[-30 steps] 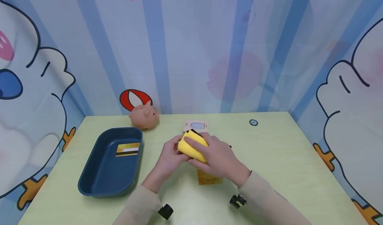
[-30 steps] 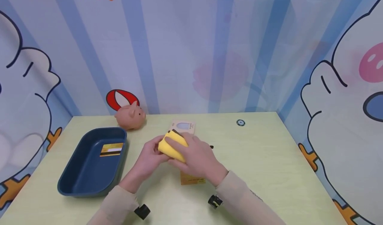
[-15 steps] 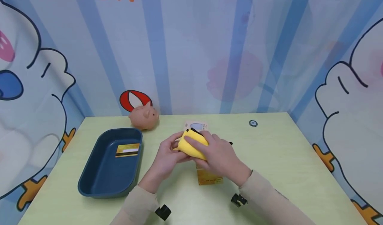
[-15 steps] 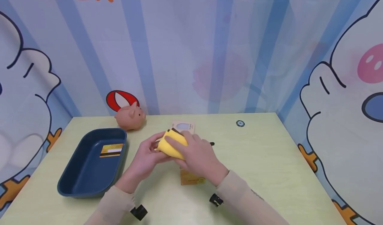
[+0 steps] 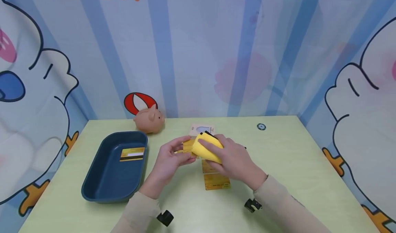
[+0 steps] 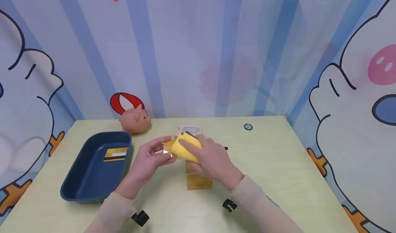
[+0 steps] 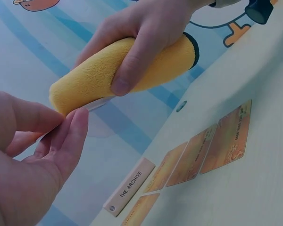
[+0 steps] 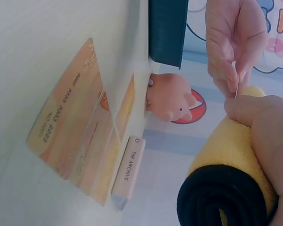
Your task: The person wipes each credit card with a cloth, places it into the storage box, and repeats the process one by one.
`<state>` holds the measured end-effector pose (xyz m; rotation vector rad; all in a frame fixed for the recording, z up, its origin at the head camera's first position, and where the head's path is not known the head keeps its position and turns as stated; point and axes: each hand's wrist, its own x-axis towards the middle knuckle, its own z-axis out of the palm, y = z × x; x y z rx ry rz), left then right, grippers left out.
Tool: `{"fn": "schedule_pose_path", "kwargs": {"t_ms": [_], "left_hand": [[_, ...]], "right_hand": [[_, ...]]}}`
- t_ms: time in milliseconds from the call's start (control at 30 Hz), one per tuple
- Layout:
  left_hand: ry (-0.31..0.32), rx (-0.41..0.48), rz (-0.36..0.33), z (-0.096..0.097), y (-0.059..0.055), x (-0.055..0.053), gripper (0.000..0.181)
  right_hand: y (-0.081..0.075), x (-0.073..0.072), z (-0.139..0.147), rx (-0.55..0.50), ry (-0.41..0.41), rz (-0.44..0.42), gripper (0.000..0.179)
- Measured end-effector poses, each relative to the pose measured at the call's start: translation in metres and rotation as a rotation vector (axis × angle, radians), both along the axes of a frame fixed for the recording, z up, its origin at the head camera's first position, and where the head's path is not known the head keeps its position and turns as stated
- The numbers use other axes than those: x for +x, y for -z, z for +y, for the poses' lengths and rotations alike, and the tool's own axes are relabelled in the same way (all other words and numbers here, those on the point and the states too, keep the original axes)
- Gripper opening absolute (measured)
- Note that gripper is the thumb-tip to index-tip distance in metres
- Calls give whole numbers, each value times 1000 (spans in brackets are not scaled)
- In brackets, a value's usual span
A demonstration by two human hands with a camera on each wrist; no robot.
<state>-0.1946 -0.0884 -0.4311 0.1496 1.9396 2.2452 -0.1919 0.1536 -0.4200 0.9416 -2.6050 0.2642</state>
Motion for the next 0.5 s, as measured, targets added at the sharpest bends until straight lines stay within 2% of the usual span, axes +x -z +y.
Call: {"fn": "schedule_pose_path", "kwargs": {"t_ms": [267,500], "left_hand": [[-4,15,-11,-6,-1,0,53],[-8,44,-35,-9,-4,-2,53]], "right_hand": [[7,-3,8,-20,15,3,64],[7,-7,14,-20,40,-2,65]]}}
